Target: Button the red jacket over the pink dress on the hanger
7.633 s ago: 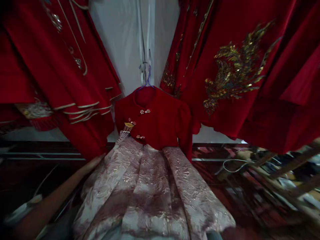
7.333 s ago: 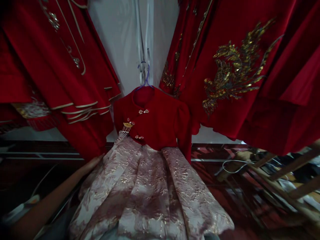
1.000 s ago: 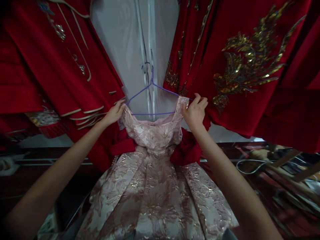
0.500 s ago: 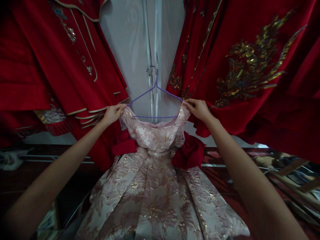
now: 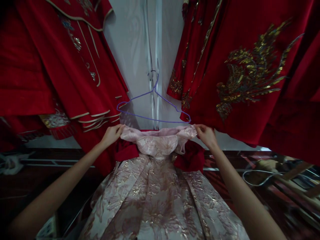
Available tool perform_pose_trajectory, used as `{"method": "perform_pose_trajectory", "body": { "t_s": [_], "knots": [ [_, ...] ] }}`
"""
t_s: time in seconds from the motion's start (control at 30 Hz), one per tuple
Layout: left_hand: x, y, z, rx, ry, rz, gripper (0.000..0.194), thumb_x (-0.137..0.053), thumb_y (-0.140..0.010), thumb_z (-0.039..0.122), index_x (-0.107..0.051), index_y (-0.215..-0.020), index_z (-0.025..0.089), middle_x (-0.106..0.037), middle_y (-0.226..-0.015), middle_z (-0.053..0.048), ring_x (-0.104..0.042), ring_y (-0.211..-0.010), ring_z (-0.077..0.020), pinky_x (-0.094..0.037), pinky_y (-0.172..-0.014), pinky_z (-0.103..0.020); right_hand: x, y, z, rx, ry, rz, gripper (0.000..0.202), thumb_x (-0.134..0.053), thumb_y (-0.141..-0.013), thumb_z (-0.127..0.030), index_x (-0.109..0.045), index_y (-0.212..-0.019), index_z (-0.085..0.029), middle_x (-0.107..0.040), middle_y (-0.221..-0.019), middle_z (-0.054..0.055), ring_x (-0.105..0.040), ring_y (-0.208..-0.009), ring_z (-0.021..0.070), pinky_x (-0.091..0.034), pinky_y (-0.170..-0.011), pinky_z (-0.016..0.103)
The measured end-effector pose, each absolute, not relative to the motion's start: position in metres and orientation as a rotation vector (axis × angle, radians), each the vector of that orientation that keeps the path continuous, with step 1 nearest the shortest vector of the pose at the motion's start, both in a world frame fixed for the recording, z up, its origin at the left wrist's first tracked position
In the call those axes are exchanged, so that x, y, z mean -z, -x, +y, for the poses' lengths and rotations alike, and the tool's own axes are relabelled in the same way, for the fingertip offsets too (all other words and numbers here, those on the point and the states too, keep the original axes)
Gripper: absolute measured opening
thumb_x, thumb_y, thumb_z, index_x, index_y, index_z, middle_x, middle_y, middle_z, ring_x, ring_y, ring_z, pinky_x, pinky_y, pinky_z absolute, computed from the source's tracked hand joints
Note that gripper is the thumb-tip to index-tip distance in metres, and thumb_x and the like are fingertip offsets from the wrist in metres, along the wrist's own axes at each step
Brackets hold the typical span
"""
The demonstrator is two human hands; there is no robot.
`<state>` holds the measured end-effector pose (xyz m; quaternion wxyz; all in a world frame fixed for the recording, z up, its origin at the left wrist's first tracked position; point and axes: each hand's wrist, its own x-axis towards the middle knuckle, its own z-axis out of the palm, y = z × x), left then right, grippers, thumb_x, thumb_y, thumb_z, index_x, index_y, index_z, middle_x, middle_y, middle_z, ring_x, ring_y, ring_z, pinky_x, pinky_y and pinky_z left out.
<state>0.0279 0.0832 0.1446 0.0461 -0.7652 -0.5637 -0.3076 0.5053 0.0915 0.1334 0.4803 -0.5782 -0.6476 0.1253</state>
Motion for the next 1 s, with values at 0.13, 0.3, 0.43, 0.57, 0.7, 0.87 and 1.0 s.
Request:
{"method": "perform_pose_trajectory", "body": {
  "t_s": [0.13, 0.3, 0.43, 0.57, 0.7, 0.87, 1.0],
  "knots": [
    [-0.151, -0.071, 0.071, 0.982, 2.572, -1.367, 0.035, -0.034, -0.094, 0.035, -0.065, -0.087, 0.019, -0.065, -0.086, -0.006, -0.060, -0.082, -0.0167, -0.045, -0.076, -0.027, -0.124, -0.491, 0.063, -0.476, 1.250, -1.803, 0.035, -0.049, -0.083, -0.050, -0.066, -0.090, -0.020, -0.071, -0.091, 0.008, -0.066, -0.085, 0.0251, -0.051, -0.076, 0.035],
    [-0.181, -0.130, 0.082, 0.995, 2.460, -1.051, 0.029, -0.043, -0.091, 0.034, -0.068, -0.088, 0.020, -0.051, -0.128, -0.009, -0.044, -0.119, -0.0219, -0.032, -0.106, -0.043, -0.145, -0.465, 0.047, -0.500, 1.202, -1.984, 0.036, -0.046, -0.087, -0.050, -0.066, -0.093, -0.020, -0.070, -0.091, 0.006, -0.064, -0.083, 0.0232, -0.050, -0.075, 0.032],
    [-0.179, -0.150, 0.106, 0.804, 2.540, -1.075, 0.028, -0.043, -0.092, 0.033, -0.068, -0.088, 0.022, -0.057, -0.119, -0.006, -0.047, -0.116, -0.0218, -0.018, -0.113, -0.053, -0.145, -0.467, 0.052, -0.411, 1.250, -1.941, 0.036, -0.047, -0.087, -0.049, -0.067, -0.094, -0.020, -0.070, -0.091, 0.006, -0.064, -0.084, 0.0234, -0.050, -0.074, 0.032],
    [-0.163, -0.151, 0.109, 0.783, 2.494, -1.157, 0.029, -0.042, -0.092, 0.034, -0.068, -0.088, 0.023, -0.062, -0.101, -0.004, -0.051, -0.105, -0.0199, -0.021, -0.112, -0.050, -0.134, -0.483, 0.053, -0.355, 1.272, -1.787, 0.037, -0.048, -0.086, -0.051, -0.067, -0.091, -0.019, -0.070, -0.082, 0.006, -0.064, -0.075, 0.0217, -0.050, -0.065, 0.031],
    [-0.159, -0.149, 0.095, 0.849, 2.416, -1.156, 0.032, -0.039, -0.093, 0.035, -0.068, -0.086, 0.023, -0.062, -0.099, -0.003, -0.050, -0.103, -0.0195, -0.018, -0.113, -0.049, -0.139, -0.493, 0.046, -0.232, 1.257, -1.634, 0.040, -0.051, -0.083, -0.054, -0.068, -0.092, -0.019, -0.070, -0.077, 0.007, -0.062, -0.065, 0.0200, -0.049, -0.055, 0.029],
    [-0.164, -0.152, 0.087, 0.771, 2.393, -1.167, 0.032, -0.039, -0.094, 0.035, -0.068, -0.088, 0.022, -0.062, -0.101, -0.005, -0.050, -0.104, -0.0213, -0.020, -0.110, -0.050, -0.160, -0.486, 0.041, -0.095, 1.249, -1.566, 0.037, -0.053, -0.083, -0.051, -0.070, -0.093, -0.020, -0.070, -0.077, 0.006, -0.062, -0.062, 0.0190, -0.049, -0.054, 0.029],
    [-0.169, -0.157, 0.081, 0.692, 2.353, -1.178, 0.033, -0.038, -0.094, 0.033, -0.068, -0.087, 0.019, -0.061, -0.098, -0.007, -0.050, -0.101, -0.0224, -0.025, -0.106, -0.050, -0.172, -0.474, 0.038, 0.013, 1.303, -1.537, 0.034, -0.053, -0.084, -0.048, -0.070, -0.095, -0.021, -0.071, -0.078, 0.005, -0.064, -0.065, 0.0191, -0.049, -0.058, 0.028]
  ]
}}
